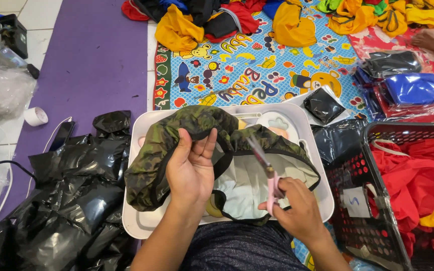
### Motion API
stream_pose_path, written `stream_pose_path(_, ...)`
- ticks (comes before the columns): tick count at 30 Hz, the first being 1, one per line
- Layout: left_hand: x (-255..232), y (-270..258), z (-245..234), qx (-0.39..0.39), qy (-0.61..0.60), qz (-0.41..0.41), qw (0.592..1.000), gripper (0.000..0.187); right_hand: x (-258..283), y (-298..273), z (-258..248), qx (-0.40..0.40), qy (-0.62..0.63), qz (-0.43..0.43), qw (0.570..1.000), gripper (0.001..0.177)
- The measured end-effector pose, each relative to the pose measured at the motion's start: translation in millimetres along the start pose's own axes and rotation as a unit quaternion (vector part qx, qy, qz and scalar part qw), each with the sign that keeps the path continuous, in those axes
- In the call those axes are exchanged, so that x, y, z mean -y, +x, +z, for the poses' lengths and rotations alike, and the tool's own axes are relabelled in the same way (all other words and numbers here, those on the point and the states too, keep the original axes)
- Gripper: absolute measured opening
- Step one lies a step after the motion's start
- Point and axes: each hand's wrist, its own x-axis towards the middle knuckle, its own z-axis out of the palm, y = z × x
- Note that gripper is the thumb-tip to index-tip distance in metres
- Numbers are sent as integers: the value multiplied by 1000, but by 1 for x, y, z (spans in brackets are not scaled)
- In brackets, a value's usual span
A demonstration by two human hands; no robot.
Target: A person uses scissors to trim excess material and refine the edges of a camouflage patterned fabric bag.
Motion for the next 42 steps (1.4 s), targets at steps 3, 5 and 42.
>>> stream_pose_path(3,-1,-2,1,-3,-1,-9,1000,29,21,12,6,-1,4,-50,999,38)
stream_pose_path(5,-1,-3,-2,-12,-1,-10,1000,29,25,14,12,-10,1,-63,998,37)
stream_pose_path(42,-3,-4,-17,-28,-43,-60,997,28,48,19,24,-52,-70,-102,991,27)
